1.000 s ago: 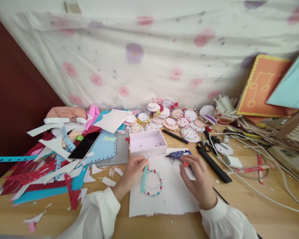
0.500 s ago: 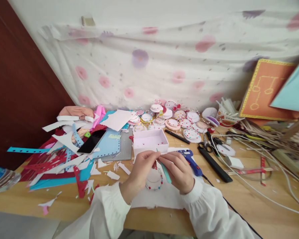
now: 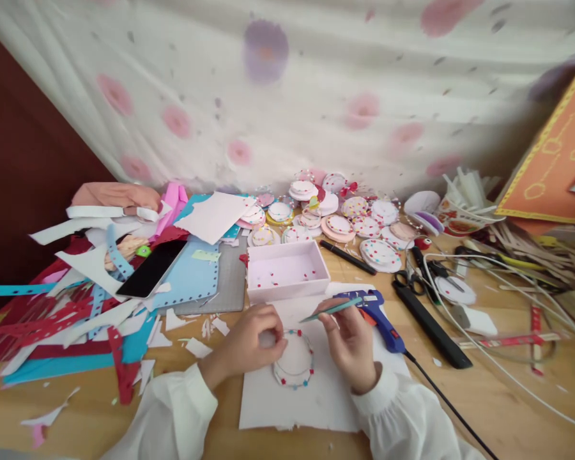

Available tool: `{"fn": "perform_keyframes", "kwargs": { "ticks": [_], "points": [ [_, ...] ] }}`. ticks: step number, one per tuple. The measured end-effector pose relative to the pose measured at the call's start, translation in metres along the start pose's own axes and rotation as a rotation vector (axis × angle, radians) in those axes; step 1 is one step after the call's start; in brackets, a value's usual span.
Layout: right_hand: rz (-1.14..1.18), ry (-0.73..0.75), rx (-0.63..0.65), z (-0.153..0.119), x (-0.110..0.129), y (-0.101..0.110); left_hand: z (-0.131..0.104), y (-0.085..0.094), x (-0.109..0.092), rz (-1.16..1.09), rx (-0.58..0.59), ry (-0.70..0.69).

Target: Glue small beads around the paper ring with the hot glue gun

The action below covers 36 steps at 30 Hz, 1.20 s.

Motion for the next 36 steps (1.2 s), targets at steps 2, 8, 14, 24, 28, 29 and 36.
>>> {"fn": "perform_keyframes", "kwargs": {
  "ticks": [2,8,14,24,28,29,36],
  "points": [
    [0.018,-0.024,0.050,-0.001,-0.001,-0.006,0.000,-0.003,0.001,0.009,-0.002,-0.019],
    [0.015,-0.070,0.175,-0.003,-0.001,-0.020,0.001,-0.002,0.004,-0.001,-0.016,-0.017],
    [-0.003,-0.054,0.185,-0.003,0.000,-0.021,0.001,-0.003,0.008,-0.005,-0.044,-0.003],
    [-0.070,-0.019,0.164,-0.002,0.005,-0.019,-0.001,-0.003,0.008,-0.024,-0.060,-0.022],
    [-0.081,0.006,0.155,-0.003,0.007,-0.019,0.001,-0.003,0.009,-0.021,-0.053,-0.017],
    [-0.083,0.007,0.155,-0.003,0.007,-0.019,0.001,-0.003,0.009,-0.019,-0.053,-0.017],
    [-0.099,0.003,0.169,-0.003,0.009,-0.019,0.000,-0.002,0.007,-0.025,-0.067,-0.017]
  ]
}}
Point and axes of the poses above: each hand's wrist, its own z-axis towards the middle knuckle, its own y-axis out of the back of the hand, x = y × z, the point moved 8 cm from there along z, towards the middle knuckle, and after that the axes turned 14 degrees about x, right-handed, at the moved point
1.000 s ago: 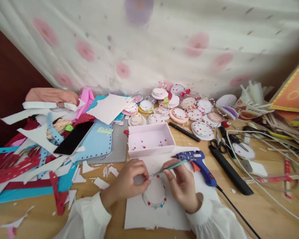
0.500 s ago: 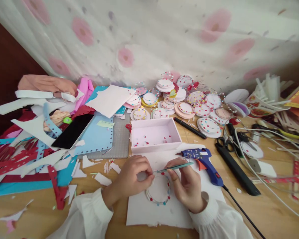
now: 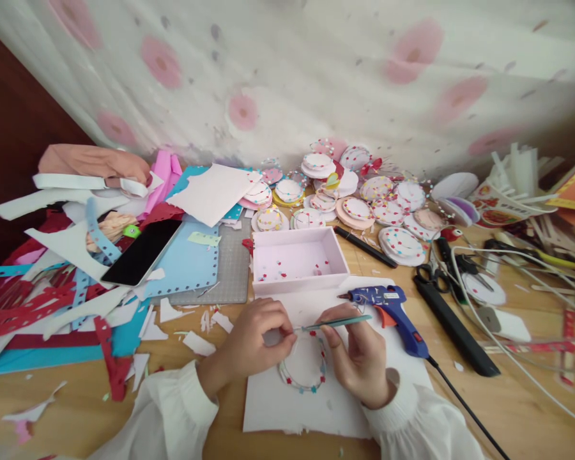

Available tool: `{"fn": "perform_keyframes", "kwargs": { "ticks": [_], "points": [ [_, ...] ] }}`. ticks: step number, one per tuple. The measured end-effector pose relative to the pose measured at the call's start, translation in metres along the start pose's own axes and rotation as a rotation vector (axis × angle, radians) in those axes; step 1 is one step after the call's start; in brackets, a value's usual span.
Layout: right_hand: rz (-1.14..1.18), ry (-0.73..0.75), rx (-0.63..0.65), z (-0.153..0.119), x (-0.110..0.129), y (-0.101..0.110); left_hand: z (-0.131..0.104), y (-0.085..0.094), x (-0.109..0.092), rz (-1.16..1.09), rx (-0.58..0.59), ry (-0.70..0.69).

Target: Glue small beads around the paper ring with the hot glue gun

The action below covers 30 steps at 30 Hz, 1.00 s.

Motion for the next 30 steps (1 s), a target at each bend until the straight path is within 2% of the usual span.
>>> {"fn": "perform_keyframes", "kwargs": {
  "ticks": [10,15,22,30],
  "points": [
    [-0.031,0.017,0.002,0.000,0.002,-0.001,0.000,-0.001,0.001,0.008,-0.005,-0.028],
    [-0.028,0.040,-0.054,-0.001,0.003,0.005,0.000,-0.001,0.000,0.011,-0.002,-0.030],
    [-0.005,0.109,0.028,0.002,0.010,0.001,0.000,-0.001,0.001,0.014,-0.004,-0.019],
    [-0.032,0.123,0.025,0.003,0.013,0.001,0.000,0.000,-0.001,0.025,-0.012,-0.036]
  ]
}}
Point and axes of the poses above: each hand's wrist, its own z-axis towards the middle knuckle, its own y-axis out of the back of the hand, x = y × z, the point moved 8 cm from there along z, towards the middle knuckle, and after that the axes turned 14 degrees about x, right-handed, at the moved point
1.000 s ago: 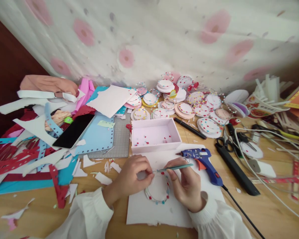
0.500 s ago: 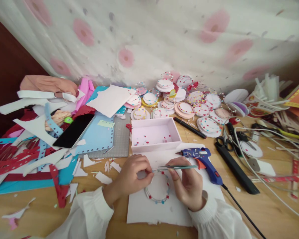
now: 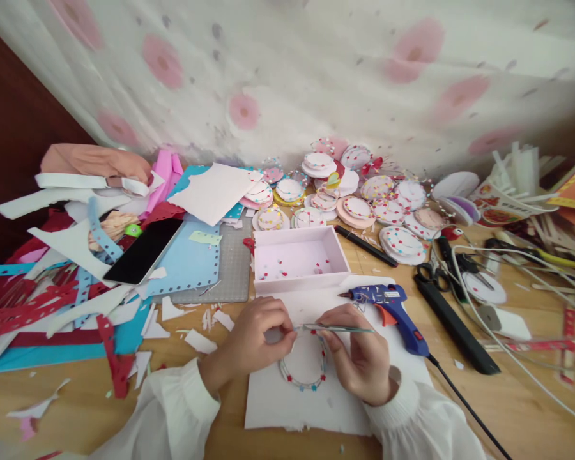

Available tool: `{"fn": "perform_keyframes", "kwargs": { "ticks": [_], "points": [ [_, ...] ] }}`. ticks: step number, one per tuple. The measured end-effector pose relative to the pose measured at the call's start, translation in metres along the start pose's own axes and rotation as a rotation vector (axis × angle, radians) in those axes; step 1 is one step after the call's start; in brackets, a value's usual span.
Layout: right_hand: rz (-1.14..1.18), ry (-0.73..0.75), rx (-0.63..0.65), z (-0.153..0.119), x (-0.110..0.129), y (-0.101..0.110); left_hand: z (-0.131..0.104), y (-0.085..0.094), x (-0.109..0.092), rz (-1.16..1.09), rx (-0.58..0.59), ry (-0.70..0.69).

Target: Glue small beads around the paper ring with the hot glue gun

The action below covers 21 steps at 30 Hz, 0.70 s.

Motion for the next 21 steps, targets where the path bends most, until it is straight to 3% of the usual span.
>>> {"fn": "perform_keyframes", "kwargs": {
  "ticks": [15,21],
  "points": [
    [0.011,-0.030,-0.022,0.0018,-0.0012,0.0029,-0.0001,-0.0018,0.0009,0.012,0.014,-0.007],
    [0.041,0.028,-0.117,-0.0013,0.0010,0.0081,-0.0015,-0.0010,0.0016,-0.018,0.012,0.008]
  ]
}}
Point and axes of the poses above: each hand's wrist, its own z-axis towards the middle knuckle, its own y-axis out of the back of the hand, x = y × z, the point moved 8 cm from there along z, towards the middle knuckle, and after that the axes turned 14 degrees about x, right-handed, at the moved point
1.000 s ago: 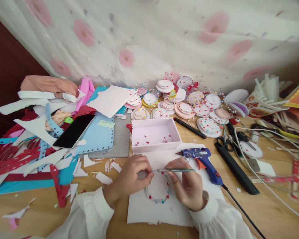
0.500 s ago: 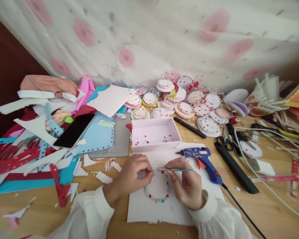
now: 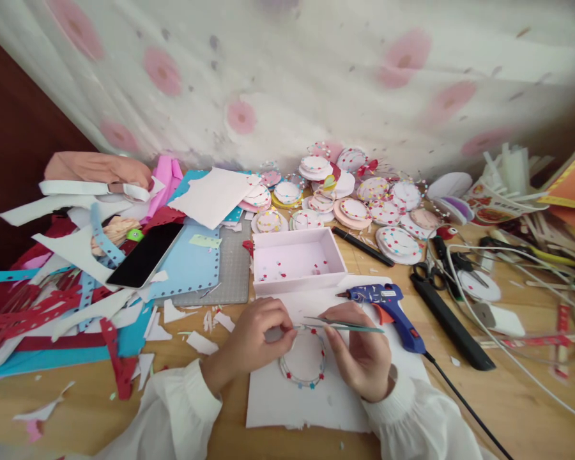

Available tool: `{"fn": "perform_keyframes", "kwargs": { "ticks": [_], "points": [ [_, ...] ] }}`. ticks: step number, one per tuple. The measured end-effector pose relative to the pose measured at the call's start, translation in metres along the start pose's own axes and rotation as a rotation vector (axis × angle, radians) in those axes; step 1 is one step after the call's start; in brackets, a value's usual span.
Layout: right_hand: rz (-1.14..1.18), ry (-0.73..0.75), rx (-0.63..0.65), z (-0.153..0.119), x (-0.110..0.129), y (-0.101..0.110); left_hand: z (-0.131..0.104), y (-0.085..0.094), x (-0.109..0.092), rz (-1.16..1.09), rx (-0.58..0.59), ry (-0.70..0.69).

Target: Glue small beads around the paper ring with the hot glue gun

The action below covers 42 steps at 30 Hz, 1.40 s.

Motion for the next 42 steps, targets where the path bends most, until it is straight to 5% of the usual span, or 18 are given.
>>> {"fn": "perform_keyframes", "kwargs": {
  "ticks": [4,10,15,20,25,31,42],
  "points": [
    [0.014,0.012,-0.122,-0.002,-0.001,0.009,-0.005,0.004,-0.001,-0.061,-0.030,-0.002],
    [-0.054,0.006,-0.277,-0.007,-0.002,0.021,-0.017,0.024,0.005,-0.260,-0.277,0.025],
    [-0.031,-0.018,-0.376,-0.008,0.000,0.032,-0.017,0.020,0.018,-0.464,-0.243,0.164],
    [0.015,-0.093,-0.316,0.024,0.003,0.048,-0.016,0.017,0.018,-0.533,-0.257,0.153],
    [0.019,0.017,-0.310,0.067,0.026,0.065,-0.018,0.008,0.022,-0.563,-0.237,0.153],
    [-0.015,-0.126,-0.101,0.094,0.014,0.054,-0.022,0.004,0.025,-0.488,-0.232,0.144],
    [-0.152,-0.200,0.549,0.087,0.007,0.013,-0.022,0.001,0.026,-0.450,-0.235,0.138]
  ]
}}
Point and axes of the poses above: each hand's wrist, its own z-axis towards the middle knuckle, its own y-axis out of the back of the hand, x = y × z, the point moved 8 cm from there along z, towards the middle knuckle, and after that the axes turned 14 degrees about x, right-handed, at the moved point
